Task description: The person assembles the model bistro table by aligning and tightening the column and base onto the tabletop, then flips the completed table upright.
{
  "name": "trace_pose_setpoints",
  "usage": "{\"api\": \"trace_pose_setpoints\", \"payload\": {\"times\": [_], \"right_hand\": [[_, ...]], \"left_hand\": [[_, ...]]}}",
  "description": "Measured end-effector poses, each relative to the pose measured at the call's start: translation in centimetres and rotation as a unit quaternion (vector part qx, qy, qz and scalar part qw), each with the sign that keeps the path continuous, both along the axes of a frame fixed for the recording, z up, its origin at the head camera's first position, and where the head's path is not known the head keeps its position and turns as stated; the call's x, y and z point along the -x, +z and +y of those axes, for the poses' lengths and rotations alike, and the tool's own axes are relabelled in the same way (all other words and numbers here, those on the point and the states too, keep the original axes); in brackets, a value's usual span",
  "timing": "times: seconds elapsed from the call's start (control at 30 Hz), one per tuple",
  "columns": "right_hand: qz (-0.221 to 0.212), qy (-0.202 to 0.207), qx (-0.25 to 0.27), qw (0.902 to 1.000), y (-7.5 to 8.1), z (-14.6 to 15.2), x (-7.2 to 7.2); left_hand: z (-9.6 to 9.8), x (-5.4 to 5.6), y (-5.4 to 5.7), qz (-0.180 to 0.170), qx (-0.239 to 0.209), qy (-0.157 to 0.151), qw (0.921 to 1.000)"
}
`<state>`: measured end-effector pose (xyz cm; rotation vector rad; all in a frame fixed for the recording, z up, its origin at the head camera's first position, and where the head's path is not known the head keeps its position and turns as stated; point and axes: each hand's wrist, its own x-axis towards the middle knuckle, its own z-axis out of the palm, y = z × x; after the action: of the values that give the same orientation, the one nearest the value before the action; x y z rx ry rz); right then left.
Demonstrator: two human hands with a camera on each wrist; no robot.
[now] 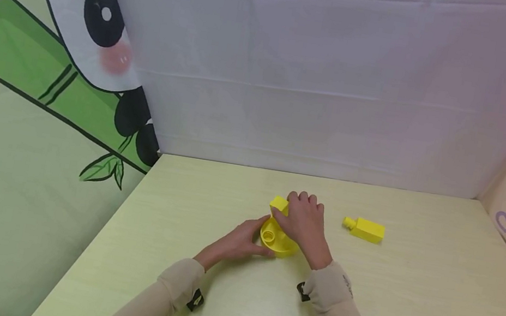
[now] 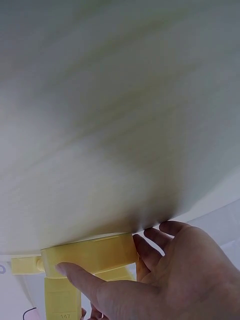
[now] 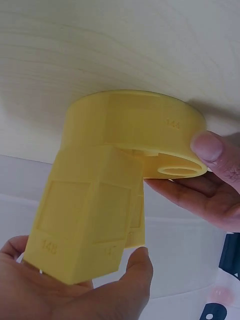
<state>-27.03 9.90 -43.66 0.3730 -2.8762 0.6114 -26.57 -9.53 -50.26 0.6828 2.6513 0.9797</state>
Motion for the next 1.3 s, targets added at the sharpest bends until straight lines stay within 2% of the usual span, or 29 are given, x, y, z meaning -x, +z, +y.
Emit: {"api": "trace_pose_setpoints", "payload": {"times": [0.27,0.4,0.5,0.63,0.73,1.0,1.3], "right_hand": [[0.012,-0.021,-0.015,0.9996,-0.3,-0.1,0.1],[0.002,-0.025,-0.011,0.9996,-0.2,-0.1,0.1],[-0.009,-0.003,0.0,1.0,-0.1,0.1,0.1],[-0.011,0.046,0.003,0.9989,0.2,0.4,0.2],[-0.009,0.064,-0.001,0.9979,0.3,0.5,0.2],[-0.017,0.019,-0.004,0.9997,0.2,0.7,0.3],[-0.027,-0.001,-0.005,0.9996,-0.1,1.0,0.6]], "left_hand": [[-0.1,0.0,-0.1,0.001,0.0,0.0,1.0],[-0.1,0.0,-0.2,0.0,-0.001,0.0,1.0],[-0.1,0.0,-0.1,0.0,-0.001,0.001,1.0],[-0.2,0.0,-0.1,-0.004,-0.001,0.002,1.0],[-0.2,0.0,-0.1,-0.004,-0.001,0.001,1.0],[-0.1,0.1,-0.4,-0.006,0.003,0.006,1.0],[-0.1,0.0,-0.3,-0.009,0.0,0.008,0.9999]]}}
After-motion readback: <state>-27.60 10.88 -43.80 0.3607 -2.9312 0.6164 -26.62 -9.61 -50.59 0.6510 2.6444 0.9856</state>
